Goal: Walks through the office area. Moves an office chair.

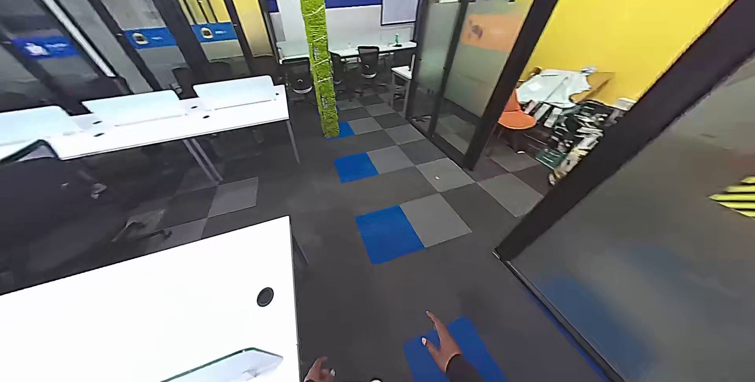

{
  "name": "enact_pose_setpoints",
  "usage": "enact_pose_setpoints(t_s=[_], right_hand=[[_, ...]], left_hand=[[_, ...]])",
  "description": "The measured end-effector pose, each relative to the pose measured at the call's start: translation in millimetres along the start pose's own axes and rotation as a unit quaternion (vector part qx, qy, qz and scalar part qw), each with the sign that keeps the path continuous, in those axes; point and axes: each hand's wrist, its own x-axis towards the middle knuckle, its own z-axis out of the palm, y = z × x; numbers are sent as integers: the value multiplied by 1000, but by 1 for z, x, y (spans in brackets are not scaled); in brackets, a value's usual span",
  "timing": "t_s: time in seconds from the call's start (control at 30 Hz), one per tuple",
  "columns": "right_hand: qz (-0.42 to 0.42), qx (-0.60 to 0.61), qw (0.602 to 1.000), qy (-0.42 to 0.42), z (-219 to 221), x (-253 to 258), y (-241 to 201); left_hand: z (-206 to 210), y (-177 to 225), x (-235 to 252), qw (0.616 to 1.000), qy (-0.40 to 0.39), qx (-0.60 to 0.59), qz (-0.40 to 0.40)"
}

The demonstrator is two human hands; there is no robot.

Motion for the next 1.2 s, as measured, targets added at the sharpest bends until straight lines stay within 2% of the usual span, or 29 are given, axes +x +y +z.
enact_pose_setpoints(t_s=[0.07, 0.17, 0.23, 0.3, 0.47, 0.63, 0.7, 0.9, 1.07, 1.2], right_hand=[[17, 150, 989, -4, 7, 31, -19], [39, 273, 961, -22, 10, 69, -52], [38, 302, 952, -41, 8, 96, -76], [26, 315, 947, -56, 8, 124, -93], [16, 313, 945, -94, -3, 205, -126], [15, 305, 945, -117, -21, 314, -160], [-6, 299, 946, -128, -27, 363, -179], [-118, 224, 954, -162, -24, 487, -253], [-162, 208, 943, -201, 1, 555, -318], [-180, 176, 939, -235, 29, 614, -362]], left_hand=[[-7, 41, 10, 984, 17, -180, 10], [-16, 102, 18, 917, -1, -398, 33], [-22, 137, 28, 885, -31, -462, 56], [-29, 167, 41, 870, -56, -485, 70], [-52, 225, 96, 869, -53, -481, 100], [-96, 279, 152, 916, 85, -391, 40], [-114, 291, 177, 925, 118, -359, 47], [-158, 322, 235, 900, 205, -378, 65], [-192, 345, 281, 957, 125, -250, 75], [-237, 361, 342, 960, 121, -239, 83]])
